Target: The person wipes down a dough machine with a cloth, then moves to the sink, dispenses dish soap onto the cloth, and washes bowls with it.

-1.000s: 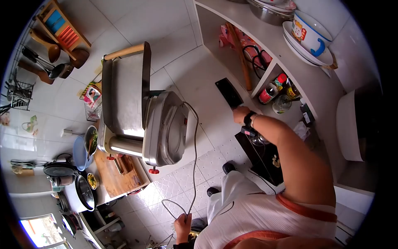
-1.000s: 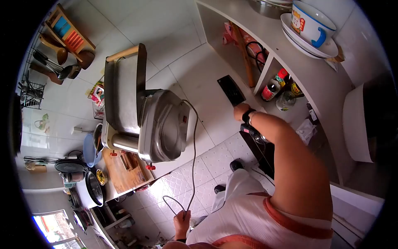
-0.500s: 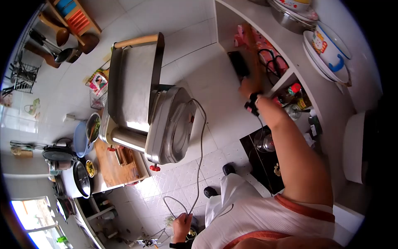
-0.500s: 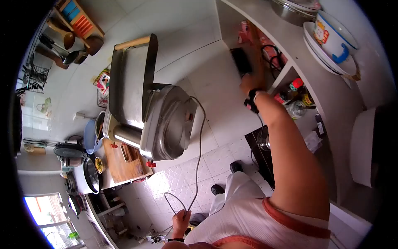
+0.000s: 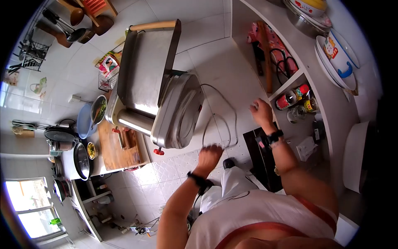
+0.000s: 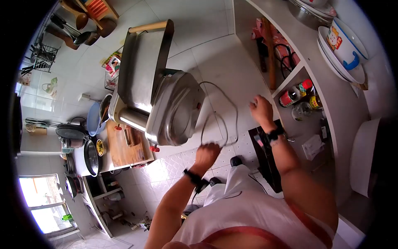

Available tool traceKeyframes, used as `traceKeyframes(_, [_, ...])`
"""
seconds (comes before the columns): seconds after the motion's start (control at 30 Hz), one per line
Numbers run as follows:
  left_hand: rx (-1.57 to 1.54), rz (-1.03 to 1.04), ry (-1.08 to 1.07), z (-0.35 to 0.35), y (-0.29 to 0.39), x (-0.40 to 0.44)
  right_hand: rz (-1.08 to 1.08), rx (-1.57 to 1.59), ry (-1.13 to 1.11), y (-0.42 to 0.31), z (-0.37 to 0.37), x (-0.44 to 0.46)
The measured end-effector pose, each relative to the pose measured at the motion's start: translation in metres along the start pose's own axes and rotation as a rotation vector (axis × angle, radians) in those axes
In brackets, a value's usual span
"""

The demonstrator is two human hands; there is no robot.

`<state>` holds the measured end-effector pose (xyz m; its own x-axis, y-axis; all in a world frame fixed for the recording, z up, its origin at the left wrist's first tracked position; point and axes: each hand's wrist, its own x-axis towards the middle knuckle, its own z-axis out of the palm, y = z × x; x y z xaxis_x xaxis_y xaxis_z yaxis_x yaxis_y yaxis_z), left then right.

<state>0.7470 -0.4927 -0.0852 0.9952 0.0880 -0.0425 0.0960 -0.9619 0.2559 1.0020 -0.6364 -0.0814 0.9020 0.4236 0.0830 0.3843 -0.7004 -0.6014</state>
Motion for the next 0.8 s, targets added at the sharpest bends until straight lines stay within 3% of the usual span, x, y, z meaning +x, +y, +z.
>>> traceKeyframes(0.07, [-0.034,-0.212,0.151,0.009,-0.002,0.041,-0.033,0.001,0.026,-0.001,-0.012,-0.027])
traceKeyframes(0.2, [-0.043,-0.312,0.217,0.029,-0.008,0.054,-0.157,0.203,-0.08,-0.033,-0.054,-0.07])
traceKeyframes(0.27, [-0.334,-0.164,0.07,0.024,-0.005,0.028,-0.036,0.217,-0.353,-0.058,-0.075,-0.083])
traceKeyframes(0.33, [-0.537,-0.086,-0.022,0.037,-0.018,-0.016,-0.001,0.491,-0.57,-0.068,-0.064,-0.097])
traceKeyframes(0.4, [-0.854,-0.274,-0.152,0.009,-0.028,-0.066,0.084,0.851,-0.728,-0.084,-0.029,-0.118])
traceKeyframes(0.43, [-1.0,-0.305,-0.115,0.033,-0.046,-0.096,0.321,1.034,-0.962,-0.099,-0.011,-0.126])
traceKeyframes(0.47, [-1.406,-0.701,-0.206,0.01,-0.05,-0.121,0.404,1.089,-1.131,-0.131,-0.005,-0.132])
traceKeyframes(0.5, [-1.699,-0.866,-0.147,-0.024,-0.055,-0.149,0.508,1.13,-1.301,-0.16,0.01,-0.14])
traceKeyframes(0.57, [-2.157,-0.961,0.112,-0.039,-0.085,-0.204,0.583,1.301,-1.477,-0.217,0.051,-0.166])
traceKeyframes(0.63, [-2.427,-0.831,0.43,-0.067,-0.108,-0.263,0.743,1.574,-1.717,-0.287,0.093,-0.195])
traceKeyframes(0.67, [-2.399,-0.799,0.557,-0.087,-0.114,-0.289,0.923,1.61,-1.749,-0.326,0.107,-0.208])
traceKeyframes(0.7, [-2.379,-0.762,0.672,-0.102,-0.122,-0.313,0.921,1.678,-1.883,-0.365,0.119,-0.224])
traceKeyframes(0.73, [-2.345,-0.728,0.783,-0.116,-0.13,-0.341,0.764,1.65,-1.966,-0.398,0.139,-0.241])
traceKeyframes(0.8, [-2.313,-0.66,0.959,-0.138,-0.146,-0.398,0.712,1.638,-1.992,-0.462,0.166,-0.28])
